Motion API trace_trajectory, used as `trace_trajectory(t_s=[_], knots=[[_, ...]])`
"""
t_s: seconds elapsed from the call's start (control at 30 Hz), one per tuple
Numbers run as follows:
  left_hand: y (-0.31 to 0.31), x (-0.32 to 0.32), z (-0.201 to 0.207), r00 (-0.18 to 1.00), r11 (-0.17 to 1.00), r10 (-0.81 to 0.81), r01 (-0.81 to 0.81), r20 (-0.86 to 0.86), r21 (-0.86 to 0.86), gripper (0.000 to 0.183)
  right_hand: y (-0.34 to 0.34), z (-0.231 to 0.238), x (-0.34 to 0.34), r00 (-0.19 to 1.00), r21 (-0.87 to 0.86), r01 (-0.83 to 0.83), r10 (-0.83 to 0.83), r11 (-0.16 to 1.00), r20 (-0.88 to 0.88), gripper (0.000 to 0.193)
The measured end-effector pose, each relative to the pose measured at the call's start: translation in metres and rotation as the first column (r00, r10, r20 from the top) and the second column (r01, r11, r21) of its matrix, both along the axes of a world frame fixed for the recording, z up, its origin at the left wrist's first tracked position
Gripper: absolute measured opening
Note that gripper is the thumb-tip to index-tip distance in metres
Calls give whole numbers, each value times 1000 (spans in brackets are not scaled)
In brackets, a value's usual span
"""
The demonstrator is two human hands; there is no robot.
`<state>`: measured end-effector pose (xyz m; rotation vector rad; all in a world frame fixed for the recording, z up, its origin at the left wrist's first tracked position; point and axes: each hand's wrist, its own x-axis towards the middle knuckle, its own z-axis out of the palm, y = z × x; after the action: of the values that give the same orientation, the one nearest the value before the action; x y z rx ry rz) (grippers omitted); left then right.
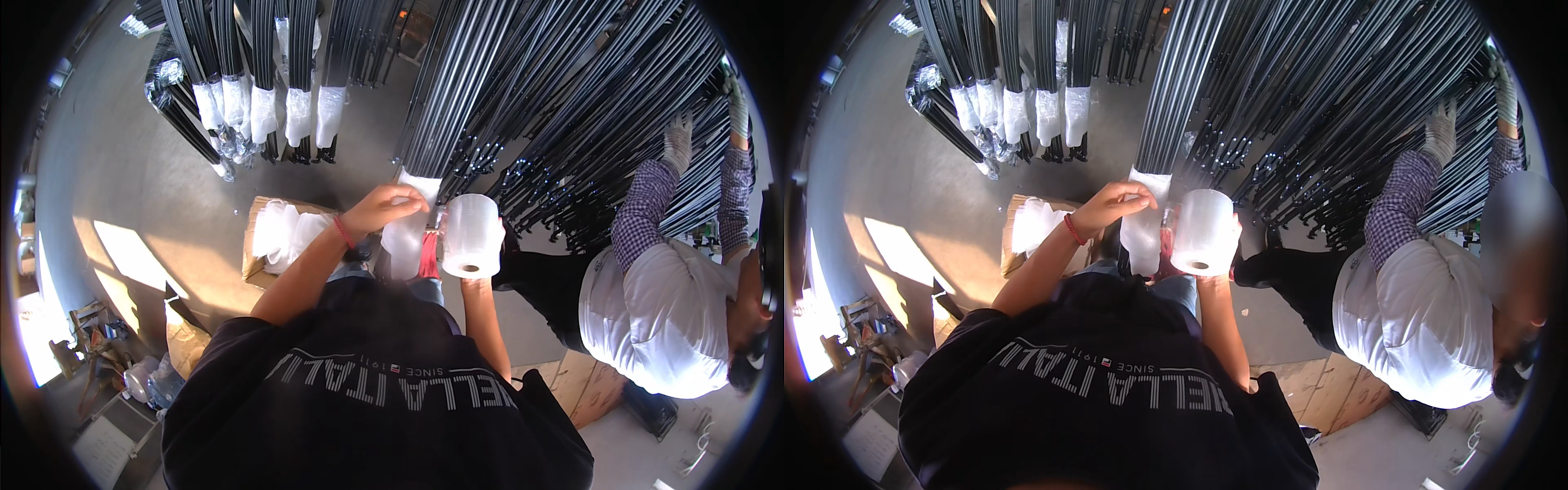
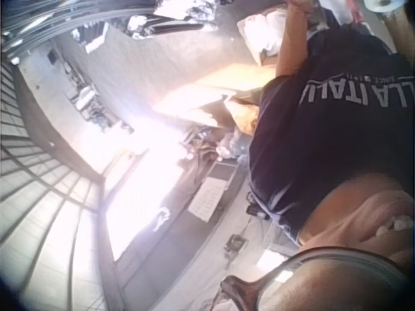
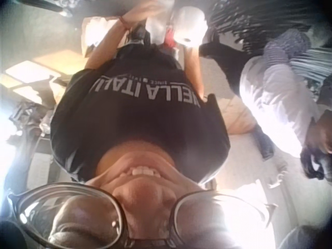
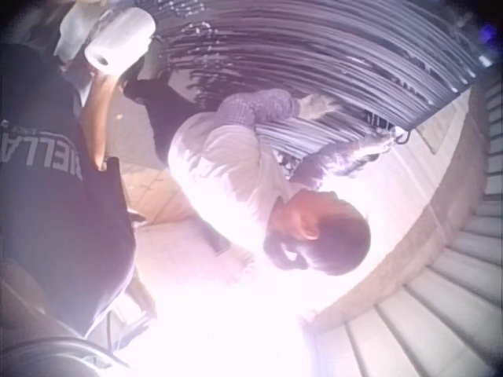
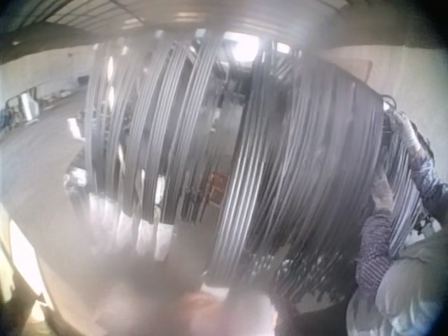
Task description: The person wraps bundles of thin metal rods with foam padding and plastic film by hand, while working at a large rack of curved metal tubes.
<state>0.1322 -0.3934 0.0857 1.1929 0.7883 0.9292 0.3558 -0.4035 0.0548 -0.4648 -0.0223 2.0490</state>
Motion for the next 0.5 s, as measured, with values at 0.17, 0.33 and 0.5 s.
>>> trace_trajectory(t_s=[0.17, 0.33, 0.5], knots=[[-3, -8, 8, 978, 988, -135, 145, 158, -59, 41, -15, 40, -11, 1000, -257, -24, 23, 966, -5, 45], [-3, -10, 9, 961, 966, -257, 254, 97, 45, 41, -22, 35, -20, 996, -231, -23, 41, 973, 75, 40], [-5, 1, 2, 956, 965, -110, 169, -271, 202, 42, -14, 54, -30, 995, -450, 65, -25, 891, 95, 37]])
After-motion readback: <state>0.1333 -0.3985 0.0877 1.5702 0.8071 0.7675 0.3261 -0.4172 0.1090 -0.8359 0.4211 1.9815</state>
